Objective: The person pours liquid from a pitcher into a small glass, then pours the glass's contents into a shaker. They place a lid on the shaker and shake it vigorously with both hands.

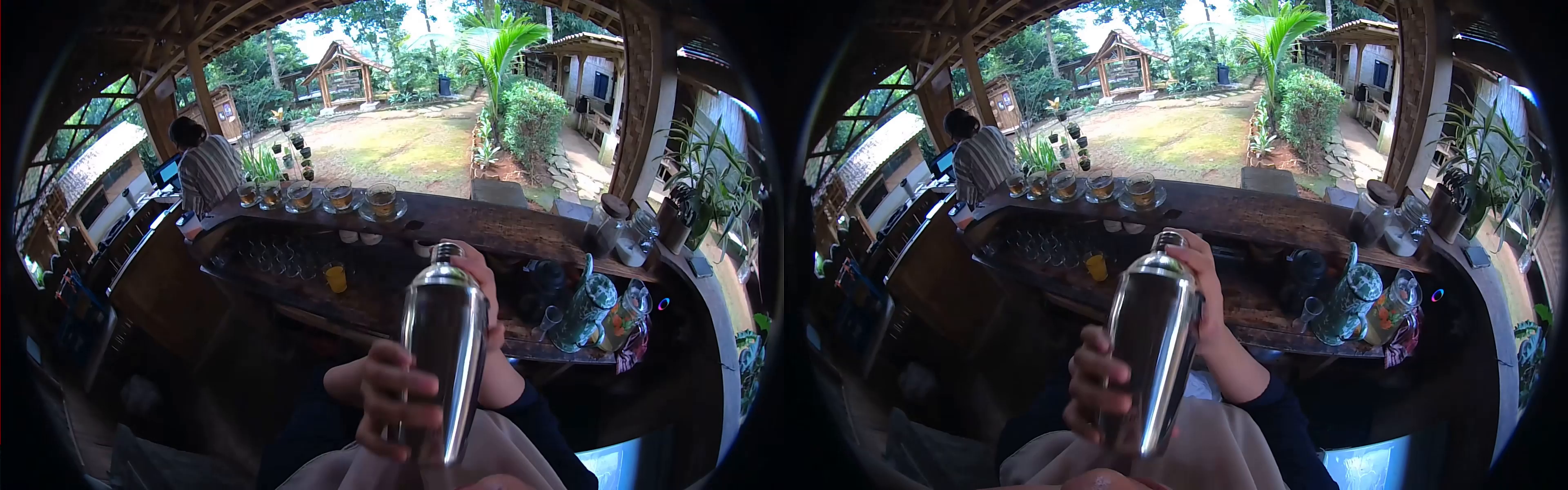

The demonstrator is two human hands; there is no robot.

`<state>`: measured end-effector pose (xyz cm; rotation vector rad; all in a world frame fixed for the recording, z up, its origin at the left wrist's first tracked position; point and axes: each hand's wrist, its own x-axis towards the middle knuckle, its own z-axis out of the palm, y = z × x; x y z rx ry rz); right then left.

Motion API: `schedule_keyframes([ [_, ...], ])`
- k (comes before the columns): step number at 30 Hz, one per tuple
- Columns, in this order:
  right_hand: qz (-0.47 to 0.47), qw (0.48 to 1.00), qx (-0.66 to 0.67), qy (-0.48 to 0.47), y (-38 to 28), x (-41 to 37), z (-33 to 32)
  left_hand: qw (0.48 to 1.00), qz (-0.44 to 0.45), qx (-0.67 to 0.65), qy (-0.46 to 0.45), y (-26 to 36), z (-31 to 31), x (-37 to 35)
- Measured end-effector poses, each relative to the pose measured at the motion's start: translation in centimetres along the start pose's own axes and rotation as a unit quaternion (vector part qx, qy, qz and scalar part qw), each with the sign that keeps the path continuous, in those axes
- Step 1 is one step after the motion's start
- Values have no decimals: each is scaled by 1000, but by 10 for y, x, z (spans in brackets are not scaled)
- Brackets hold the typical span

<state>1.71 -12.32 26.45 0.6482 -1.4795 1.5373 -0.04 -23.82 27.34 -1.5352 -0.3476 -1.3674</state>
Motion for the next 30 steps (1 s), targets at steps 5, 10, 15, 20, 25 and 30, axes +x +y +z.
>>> schedule_keyframes([
  [5,4,997,-81,4,22,-1,-19,994,-94,14,-46,-6,-7,-10],
  [10,374,909,113,147,75,-16,-45,888,-449,-8,-101,-55,-10,-57],
  [15,1,982,-191,3,12,12,-23,993,-96,-53,-39,-18,-21,-17],
  [20,68,992,-109,4,47,17,-20,994,-109,5,10,-22,-19,-43],
  [25,375,895,235,56,123,3,-29,920,-336,95,-179,-92,-54,-83],
  [30,-30,983,-47,-173,61,34,7,988,-101,85,81,-10,-48,-25],
])
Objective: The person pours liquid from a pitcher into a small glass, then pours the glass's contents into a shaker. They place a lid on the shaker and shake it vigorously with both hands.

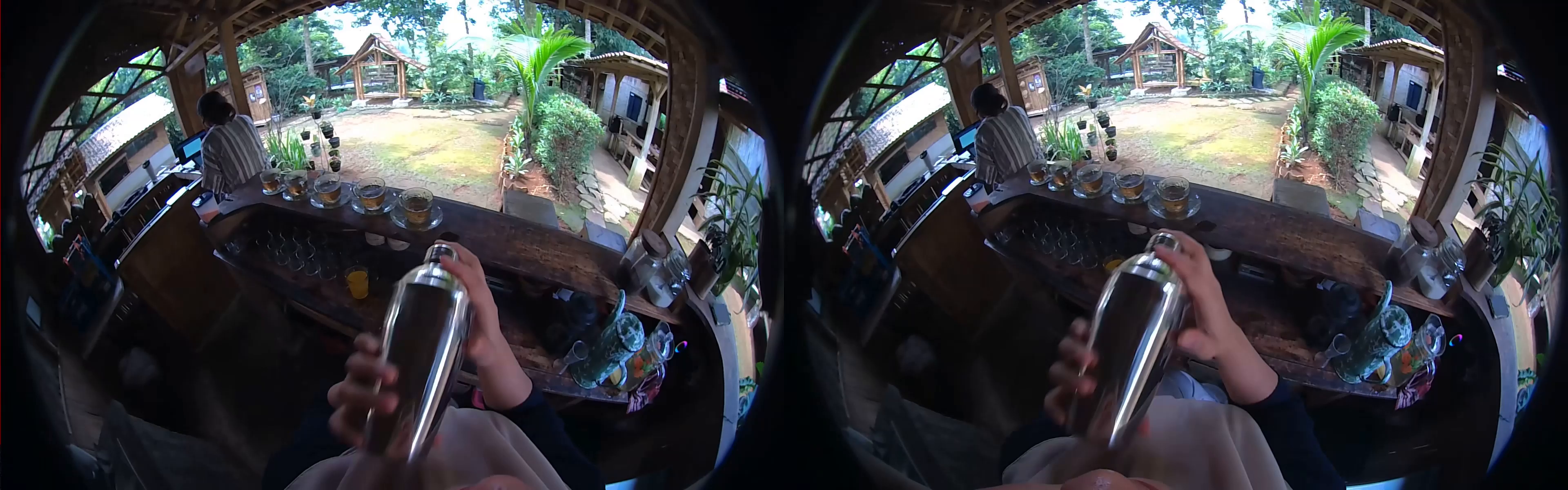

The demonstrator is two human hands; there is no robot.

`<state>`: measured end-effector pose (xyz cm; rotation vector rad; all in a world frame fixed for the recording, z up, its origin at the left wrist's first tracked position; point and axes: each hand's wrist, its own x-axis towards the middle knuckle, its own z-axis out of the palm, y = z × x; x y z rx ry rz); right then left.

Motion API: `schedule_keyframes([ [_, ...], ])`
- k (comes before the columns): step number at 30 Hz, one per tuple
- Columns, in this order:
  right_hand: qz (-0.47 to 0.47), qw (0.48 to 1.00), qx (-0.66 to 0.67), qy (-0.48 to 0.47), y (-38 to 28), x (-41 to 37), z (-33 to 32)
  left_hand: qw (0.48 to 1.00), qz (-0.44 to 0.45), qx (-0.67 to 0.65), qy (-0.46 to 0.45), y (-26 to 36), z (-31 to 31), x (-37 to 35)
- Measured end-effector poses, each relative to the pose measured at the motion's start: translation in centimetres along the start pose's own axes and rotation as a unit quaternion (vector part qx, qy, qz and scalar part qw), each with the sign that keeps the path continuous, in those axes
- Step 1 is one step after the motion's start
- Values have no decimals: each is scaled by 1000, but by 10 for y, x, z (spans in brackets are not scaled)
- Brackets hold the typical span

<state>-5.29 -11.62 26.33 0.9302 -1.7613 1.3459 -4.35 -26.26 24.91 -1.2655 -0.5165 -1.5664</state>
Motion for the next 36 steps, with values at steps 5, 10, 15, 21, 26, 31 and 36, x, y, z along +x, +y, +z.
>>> schedule_keyframes([
  [5,-5,999,22,-38,37,0,33,990,-16,95,-100,-3,-29,24],
  [10,310,900,293,90,77,-24,44,951,-236,178,-95,-76,-47,-10],
  [15,-82,996,21,-29,-8,21,23,995,17,90,34,-7,-7,11],
  [21,302,915,238,121,78,5,13,982,-97,139,-80,-84,-21,-21],
  [26,272,937,189,110,78,-12,3,969,-154,116,-157,-76,-14,-29],
  [31,-161,986,4,50,1,19,-5,988,129,-66,47,-25,31,-13],
  [36,214,966,32,140,79,-24,-26,995,-91,2,-40,-98,9,-40],
])
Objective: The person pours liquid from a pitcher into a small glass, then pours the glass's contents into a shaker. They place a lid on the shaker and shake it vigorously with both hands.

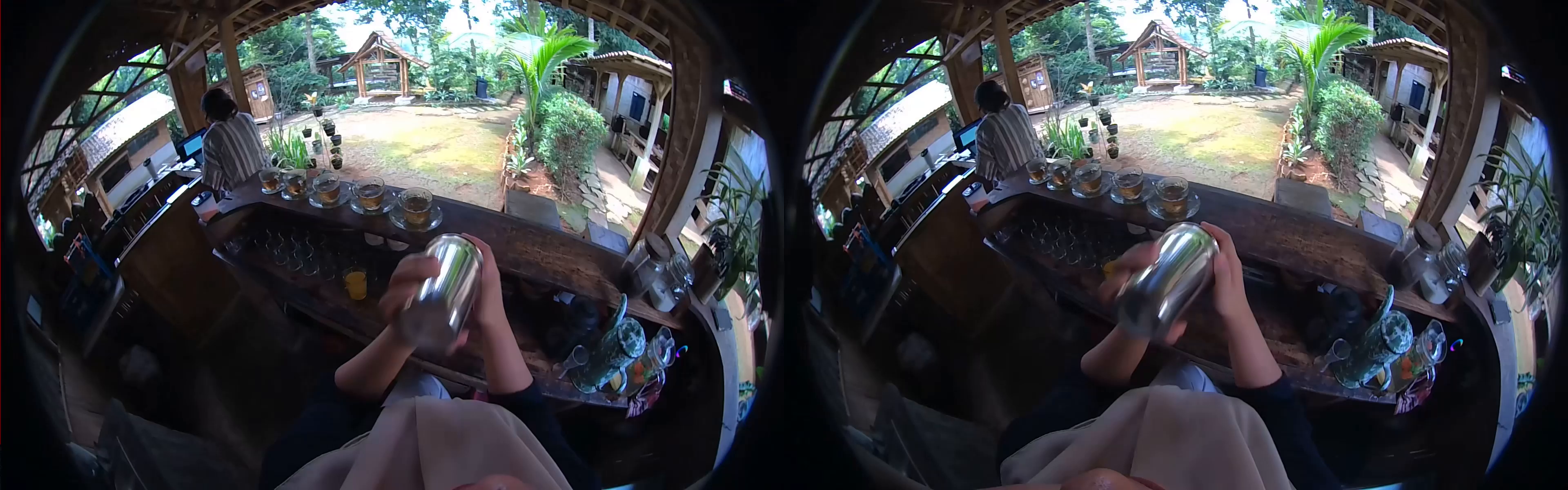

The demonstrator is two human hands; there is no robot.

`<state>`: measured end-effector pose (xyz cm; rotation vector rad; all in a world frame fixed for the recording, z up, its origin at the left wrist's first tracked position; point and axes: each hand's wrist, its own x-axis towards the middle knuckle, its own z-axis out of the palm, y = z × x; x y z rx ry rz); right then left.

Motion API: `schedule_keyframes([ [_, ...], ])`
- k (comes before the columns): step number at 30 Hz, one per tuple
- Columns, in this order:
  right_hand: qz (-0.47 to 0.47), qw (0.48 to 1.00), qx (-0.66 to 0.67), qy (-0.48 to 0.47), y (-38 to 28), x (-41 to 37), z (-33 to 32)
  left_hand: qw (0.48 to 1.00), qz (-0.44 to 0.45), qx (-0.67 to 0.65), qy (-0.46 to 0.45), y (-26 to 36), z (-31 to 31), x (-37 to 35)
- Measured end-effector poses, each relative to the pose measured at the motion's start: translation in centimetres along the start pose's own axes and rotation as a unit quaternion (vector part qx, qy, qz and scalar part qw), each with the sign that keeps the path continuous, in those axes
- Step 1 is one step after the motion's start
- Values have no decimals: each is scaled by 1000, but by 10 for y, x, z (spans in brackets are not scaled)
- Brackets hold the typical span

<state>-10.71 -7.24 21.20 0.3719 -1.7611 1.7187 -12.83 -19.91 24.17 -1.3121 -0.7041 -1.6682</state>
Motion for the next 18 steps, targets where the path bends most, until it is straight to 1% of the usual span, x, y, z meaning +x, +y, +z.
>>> schedule_keyframes([
  [1,160,958,234,40,22,-1,-5,986,-138,66,-67,-22,-7,-17],
  [2,194,962,190,23,53,-9,-18,937,-306,102,-132,-28,-8,-23],
  [3,222,964,144,4,69,-13,-33,937,-308,88,-138,-21,-5,-27],
  [4,137,983,122,31,49,-16,-26,960,-257,41,-104,-17,1,-28],
  [5,137,984,111,32,27,-20,-29,977,-203,-9,-69,-19,7,-24],
  [6,99,988,121,9,-14,-18,-23,988,-93,-31,-118,-2,12,0],
  [7,67,989,131,-14,-53,-19,-16,989,-24,-43,-140,19,17,17],
  [8,14,994,110,-22,-75,-25,-13,983,17,-50,-174,39,14,32],
  [9,-41,995,83,-32,-89,-29,-14,987,56,-77,-127,60,23,32],
  [10,-149,987,-17,-56,-97,-24,-22,988,137,-64,-28,68,41,31],
  [11,-150,987,-33,-43,-99,-33,-24,987,133,-84,-22,68,45,30],
  [13,-27,997,57,31,-90,-56,-25,982,126,-140,-27,64,48,25],
  [14,-53,996,55,41,-88,-63,-31,978,57,-174,-101,53,44,18],
  [15,107,986,9,124,-94,-66,-40,972,12,-164,-168,38,48,16],
  [16,89,984,-16,156,-88,-77,-49,972,-66,-146,-170,30,64,5],
  [17,74,979,-37,188,-73,-90,-61,951,-170,-145,-214,9,74,-24],
  [18,152,962,-63,216,-52,-104,-93,905,-325,-218,-167,3,86,-46],
])
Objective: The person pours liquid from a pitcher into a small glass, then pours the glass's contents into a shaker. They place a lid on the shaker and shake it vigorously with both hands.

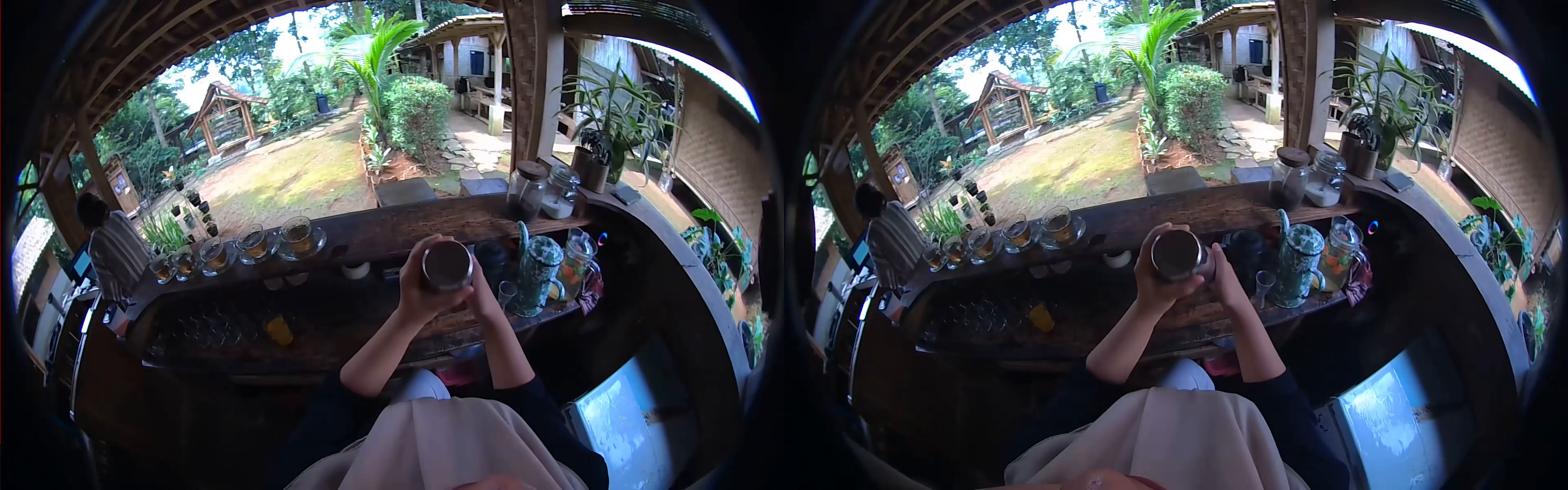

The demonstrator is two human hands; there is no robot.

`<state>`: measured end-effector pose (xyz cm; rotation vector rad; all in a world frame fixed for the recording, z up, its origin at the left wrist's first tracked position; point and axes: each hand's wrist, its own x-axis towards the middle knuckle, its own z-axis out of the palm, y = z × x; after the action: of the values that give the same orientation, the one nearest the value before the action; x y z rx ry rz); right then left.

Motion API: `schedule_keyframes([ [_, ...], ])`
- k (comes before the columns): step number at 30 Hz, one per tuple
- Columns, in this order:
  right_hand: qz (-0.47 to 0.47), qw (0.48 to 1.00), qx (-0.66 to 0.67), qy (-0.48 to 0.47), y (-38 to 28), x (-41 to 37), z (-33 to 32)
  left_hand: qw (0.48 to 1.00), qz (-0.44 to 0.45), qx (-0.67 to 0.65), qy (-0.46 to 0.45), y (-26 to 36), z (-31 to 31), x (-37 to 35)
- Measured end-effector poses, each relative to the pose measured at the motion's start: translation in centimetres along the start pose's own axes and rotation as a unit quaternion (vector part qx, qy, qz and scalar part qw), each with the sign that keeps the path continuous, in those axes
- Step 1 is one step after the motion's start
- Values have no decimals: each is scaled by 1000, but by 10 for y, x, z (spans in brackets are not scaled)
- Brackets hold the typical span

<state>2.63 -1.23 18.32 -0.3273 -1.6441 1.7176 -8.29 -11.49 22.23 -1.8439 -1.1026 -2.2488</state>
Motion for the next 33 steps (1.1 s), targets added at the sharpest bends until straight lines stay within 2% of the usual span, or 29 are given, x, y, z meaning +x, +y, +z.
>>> schedule_keyframes([
  [1,74,996,-37,29,-9,-1,-8,1000,-1,-10,-4,1,8,-4],
  [2,44,998,23,48,-15,-11,-12,998,2,-54,40,1,17,-4],
  [3,35,998,17,58,-41,-19,-9,991,4,-100,84,1,24,-1],
  [5,-151,981,-111,44,-80,-39,-5,975,197,-80,57,52,37,17],
  [6,-202,976,-85,14,-100,-52,1,948,307,-66,42,80,37,28],
  [7,-252,966,-59,-18,-116,-61,6,936,348,-46,5,99,30,22],
  [8,-284,956,-77,-17,-124,-63,7,898,427,-85,64,112,46,18],
  [9,-320,947,-24,-33,-136,-72,22,851,495,-90,151,125,65,22],
  [11,-294,947,132,-1,-128,-79,32,843,526,-88,72,131,63,29],
  [12,-350,887,235,-190,-120,-54,10,873,486,-37,15,122,59,34],
  [13,-318,904,256,-128,-111,-45,-1,896,443,12,-41,107,57,40],
  [14,-265,947,178,48,-96,-46,-11,933,354,40,-50,92,66,50],
  [15,-230,959,80,142,-84,-36,-22,961,260,67,-58,82,76,57],
  [16,-210,960,28,185,-73,-26,-29,961,262,68,-56,76,80,59],
  [18,-206,958,3,198,-75,-25,-27,993,27,-9,-111,69,86,68],
  [19,-215,959,10,185,-87,-31,-22,994,33,-8,-107,87,82,76],
  [21,-230,960,46,154,-112,-45,-10,956,279,31,-89,127,68,76],
  [23,-246,957,95,118,-139,-61,2,869,483,-36,-102,160,59,66],
  [25,-269,949,139,87,-157,-72,7,781,613,-117,9,174,77,47],
  [26,-275,946,150,83,-159,-73,6,782,612,-116,9,173,77,46],
  [28,-267,947,144,103,-145,-55,-10,852,521,-30,-55,166,78,49],
  [29,-263,950,114,128,-134,-40,-20,851,518,79,-39,146,88,62],
  [30,-252,952,66,159,-127,-27,-26,914,383,97,-91,137,94,68],
  [32,-235,954,20,186,-121,-18,-34,971,215,78,-61,118,108,82],
  [33,-235,954,12,184,-125,-21,-30,971,218,80,-60,124,105,84],
])
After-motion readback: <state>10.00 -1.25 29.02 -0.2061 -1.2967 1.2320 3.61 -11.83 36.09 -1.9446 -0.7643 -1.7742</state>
